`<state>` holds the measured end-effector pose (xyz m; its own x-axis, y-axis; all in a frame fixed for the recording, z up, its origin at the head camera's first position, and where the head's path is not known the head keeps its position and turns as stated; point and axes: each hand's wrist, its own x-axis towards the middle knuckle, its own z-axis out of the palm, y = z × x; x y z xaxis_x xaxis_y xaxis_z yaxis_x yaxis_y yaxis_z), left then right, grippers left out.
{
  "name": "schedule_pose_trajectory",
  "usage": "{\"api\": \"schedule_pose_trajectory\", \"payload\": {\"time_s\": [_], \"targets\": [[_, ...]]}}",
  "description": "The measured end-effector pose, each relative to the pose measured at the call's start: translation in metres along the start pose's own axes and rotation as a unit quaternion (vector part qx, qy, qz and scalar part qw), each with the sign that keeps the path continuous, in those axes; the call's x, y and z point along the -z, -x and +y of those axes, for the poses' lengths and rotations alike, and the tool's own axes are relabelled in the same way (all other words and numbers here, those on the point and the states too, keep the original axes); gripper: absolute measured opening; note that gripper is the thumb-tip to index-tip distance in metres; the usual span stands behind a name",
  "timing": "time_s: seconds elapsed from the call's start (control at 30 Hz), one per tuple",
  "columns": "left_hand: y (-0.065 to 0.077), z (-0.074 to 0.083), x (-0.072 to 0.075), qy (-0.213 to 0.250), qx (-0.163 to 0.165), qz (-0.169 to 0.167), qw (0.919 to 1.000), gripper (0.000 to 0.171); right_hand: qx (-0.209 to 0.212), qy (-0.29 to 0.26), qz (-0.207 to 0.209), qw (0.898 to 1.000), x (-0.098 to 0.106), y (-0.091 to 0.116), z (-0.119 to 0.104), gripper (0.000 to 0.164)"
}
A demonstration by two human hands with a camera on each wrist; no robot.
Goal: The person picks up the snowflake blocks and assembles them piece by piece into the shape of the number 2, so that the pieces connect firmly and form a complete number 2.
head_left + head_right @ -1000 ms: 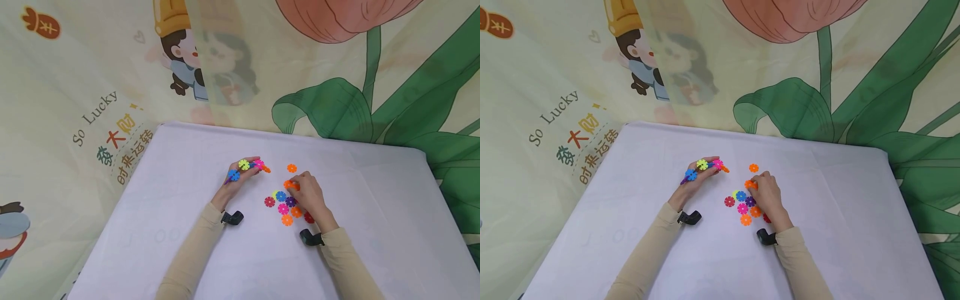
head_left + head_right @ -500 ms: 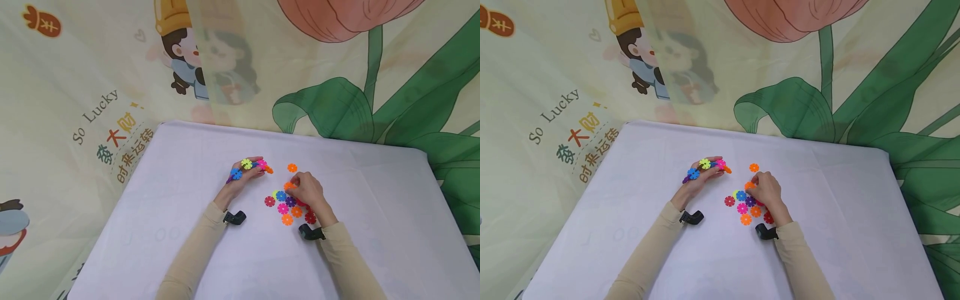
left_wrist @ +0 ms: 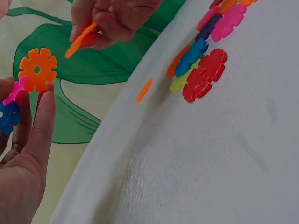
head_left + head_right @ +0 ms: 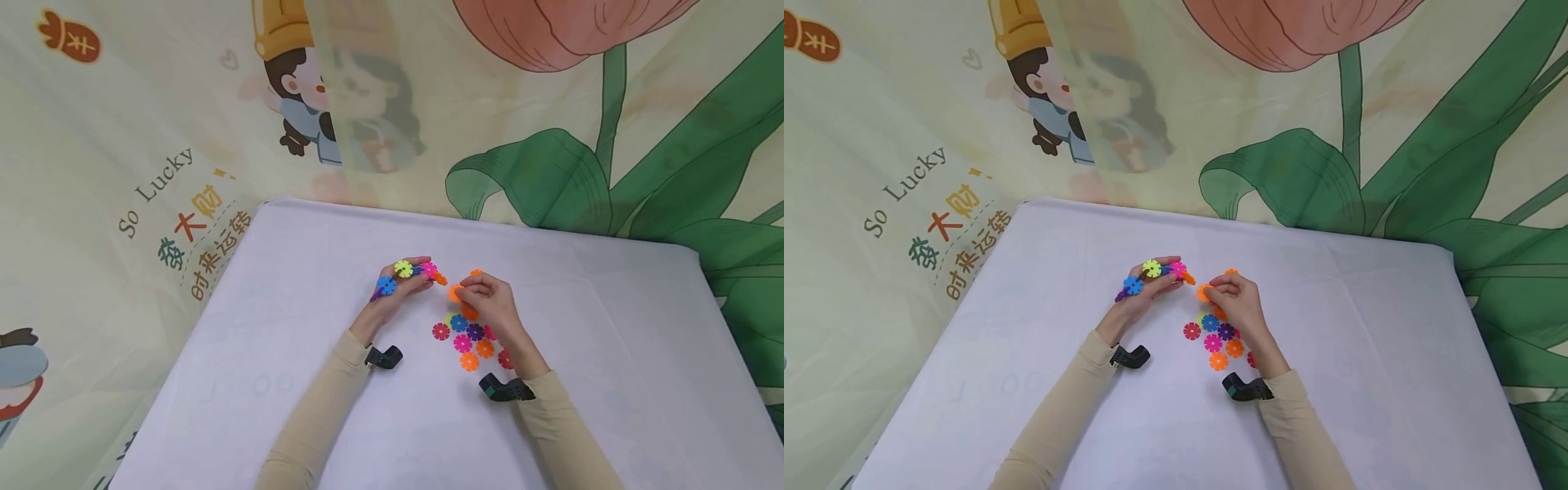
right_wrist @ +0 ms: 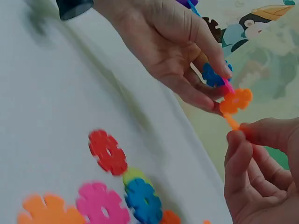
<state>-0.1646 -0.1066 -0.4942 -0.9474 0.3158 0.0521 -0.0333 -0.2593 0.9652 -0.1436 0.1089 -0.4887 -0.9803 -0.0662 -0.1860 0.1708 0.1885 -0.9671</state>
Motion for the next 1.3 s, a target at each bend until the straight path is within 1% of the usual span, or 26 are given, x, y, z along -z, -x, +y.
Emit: {"api": "schedule_pose_trajectory", "payload": {"time_s": [0.07, 0.17, 0.3, 0.4, 0.5, 0.67, 0.8, 0.97, 1.03, 1.2, 1.3], "targets": [[0.000, 0.000, 0.000, -0.001, -0.003, -0.001, 1.0000, 0.044, -0.023, -0.051, -0.013, 0.998, -0.003, 0.000, -0.001, 0.030], [0.000, 0.000, 0.000, -0.004, -0.008, -0.001, 1.0000, 0.044, -0.042, -0.092, -0.021, 0.995, -0.008, -0.001, 0.000, 0.031], [0.001, 0.002, -0.001, -0.008, -0.014, 0.007, 0.9999, 0.042, -0.042, -0.115, -0.019, 0.992, -0.011, -0.001, 0.002, 0.030], [0.000, 0.002, -0.001, -0.002, -0.014, 0.009, 0.9999, 0.042, -0.037, -0.125, -0.023, 0.991, -0.012, -0.001, 0.003, 0.029], [-0.001, 0.003, -0.002, 0.004, -0.013, 0.007, 0.9999, 0.044, -0.029, -0.135, -0.028, 0.990, -0.013, 0.001, 0.003, 0.029], [-0.003, 0.003, -0.002, -0.004, -0.014, 0.004, 0.9999, 0.044, -0.012, -0.160, -0.037, 0.986, -0.013, 0.002, 0.003, 0.030], [-0.003, 0.003, -0.002, -0.016, -0.011, -0.001, 0.9998, 0.044, -0.006, -0.168, -0.045, 0.985, -0.013, 0.002, 0.003, 0.029], [-0.004, 0.002, -0.001, -0.032, -0.003, -0.005, 0.9995, 0.049, -0.002, -0.160, -0.047, 0.986, -0.013, 0.003, 0.003, 0.028], [-0.004, 0.001, -0.002, -0.037, -0.002, -0.011, 0.9993, 0.050, 0.004, -0.155, -0.052, 0.987, -0.013, 0.004, 0.003, 0.030], [-0.006, 0.002, -0.004, -0.071, -0.013, -0.020, 0.9972, 0.047, 0.022, -0.148, -0.061, 0.987, -0.014, 0.008, 0.000, 0.035], [-0.006, 0.004, -0.006, -0.082, -0.017, -0.022, 0.9962, 0.045, 0.022, -0.154, -0.062, 0.986, -0.013, 0.010, -0.002, 0.030]]}}
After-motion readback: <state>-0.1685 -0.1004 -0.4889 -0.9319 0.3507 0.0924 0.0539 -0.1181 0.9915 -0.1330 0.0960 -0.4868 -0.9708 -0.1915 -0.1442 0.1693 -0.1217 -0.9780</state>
